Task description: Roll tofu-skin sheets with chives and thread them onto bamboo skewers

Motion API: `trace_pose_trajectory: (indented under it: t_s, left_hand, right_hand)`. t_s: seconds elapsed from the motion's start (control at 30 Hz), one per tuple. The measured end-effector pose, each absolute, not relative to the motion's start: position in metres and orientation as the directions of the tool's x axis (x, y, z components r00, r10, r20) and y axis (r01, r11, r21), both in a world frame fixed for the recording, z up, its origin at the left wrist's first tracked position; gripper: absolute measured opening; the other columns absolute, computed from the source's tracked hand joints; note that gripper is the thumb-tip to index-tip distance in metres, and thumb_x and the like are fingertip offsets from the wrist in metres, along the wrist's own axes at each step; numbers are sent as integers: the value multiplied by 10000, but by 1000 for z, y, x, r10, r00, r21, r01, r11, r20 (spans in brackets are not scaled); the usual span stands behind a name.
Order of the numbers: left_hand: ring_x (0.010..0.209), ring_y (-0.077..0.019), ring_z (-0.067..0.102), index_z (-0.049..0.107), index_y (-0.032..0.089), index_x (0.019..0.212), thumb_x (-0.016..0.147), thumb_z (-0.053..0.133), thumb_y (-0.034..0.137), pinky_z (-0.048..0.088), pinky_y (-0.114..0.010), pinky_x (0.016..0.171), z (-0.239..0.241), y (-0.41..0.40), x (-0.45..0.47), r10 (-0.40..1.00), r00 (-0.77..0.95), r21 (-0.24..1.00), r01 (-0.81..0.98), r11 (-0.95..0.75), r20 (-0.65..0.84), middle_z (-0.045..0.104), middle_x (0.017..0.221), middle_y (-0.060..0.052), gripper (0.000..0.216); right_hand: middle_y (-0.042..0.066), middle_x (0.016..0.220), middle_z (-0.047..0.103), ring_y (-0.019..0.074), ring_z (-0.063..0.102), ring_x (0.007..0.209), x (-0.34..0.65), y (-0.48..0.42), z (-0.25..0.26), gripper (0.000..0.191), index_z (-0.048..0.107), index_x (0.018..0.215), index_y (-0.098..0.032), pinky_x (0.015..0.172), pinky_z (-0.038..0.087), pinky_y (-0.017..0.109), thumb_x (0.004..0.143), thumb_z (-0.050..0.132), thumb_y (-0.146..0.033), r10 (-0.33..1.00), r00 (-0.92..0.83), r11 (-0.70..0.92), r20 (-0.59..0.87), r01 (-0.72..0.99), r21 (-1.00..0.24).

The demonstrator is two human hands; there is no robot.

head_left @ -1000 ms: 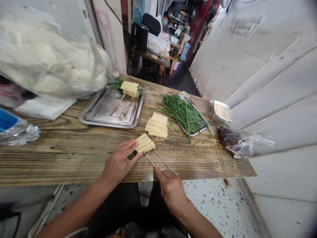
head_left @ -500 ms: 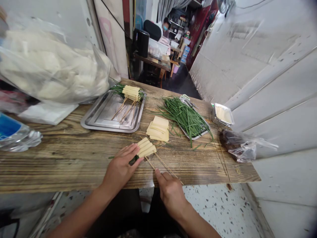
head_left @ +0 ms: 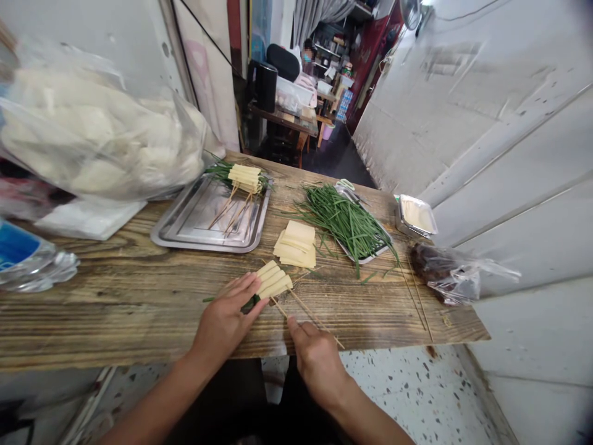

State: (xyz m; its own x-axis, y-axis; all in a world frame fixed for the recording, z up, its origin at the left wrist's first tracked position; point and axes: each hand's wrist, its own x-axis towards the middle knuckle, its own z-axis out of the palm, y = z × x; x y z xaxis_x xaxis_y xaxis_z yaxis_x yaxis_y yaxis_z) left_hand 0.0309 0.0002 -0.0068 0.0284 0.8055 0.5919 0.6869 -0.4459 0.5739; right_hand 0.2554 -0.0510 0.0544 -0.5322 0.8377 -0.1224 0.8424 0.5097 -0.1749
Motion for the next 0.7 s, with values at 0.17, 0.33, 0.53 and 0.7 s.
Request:
trace_pose_trajectory:
  t_s: [0.17, 0.33, 0.53, 0.7]
  left_hand:
    - [1142, -298, 777, 794, 175, 1187, 1005, 641, 469, 641, -482, 1047, -4, 0, 31, 776, 48, 526, 709, -470, 629, 793, 1258, -137, 378]
    - [1159, -288, 770, 792, 196, 1197, 1002, 649, 467, 631, -469, 1064, -4, -1, 31, 788, 39, 548, 697, -462, 614, 790, 1276, -123, 363]
    - [1179, -294, 760, 789, 172, 1180, 1009, 623, 514, 652, -423, 1013, -9, -4, 35, 808, -17, 591, 691, -417, 590, 667, 1471, -190, 417]
    - [1185, -325, 741, 769, 187, 1190, 1024, 612, 444, 632, -508, 1025, -3, -6, 36, 782, 24, 489, 768, -414, 623, 735, 1338, -168, 344]
  right_hand:
    - [172, 1112, 794, 234, 784, 866, 251, -48, 55, 607, 589, 1509, -55, 740, 629, 295, 908, 509, -30, 833, -535, 513, -140, 842, -165]
    - [173, 1136, 794, 232, 791, 895, 248, -46, 61, 609, 583, 1522, -66, 777, 628, 284, 918, 512, -31, 836, -519, 494, -178, 853, -167]
    - [189, 1168, 786, 249, 793, 917, 246, -43, 67, 610, 569, 1531, -51, 798, 635, 312, 927, 488, -23, 829, -518, 487, -210, 854, -186]
    - [191, 1175, 782, 247, 788, 908, 248, -42, 67, 595, 585, 1521, -78, 797, 626, 315, 932, 511, -46, 838, -500, 468, -217, 864, -185]
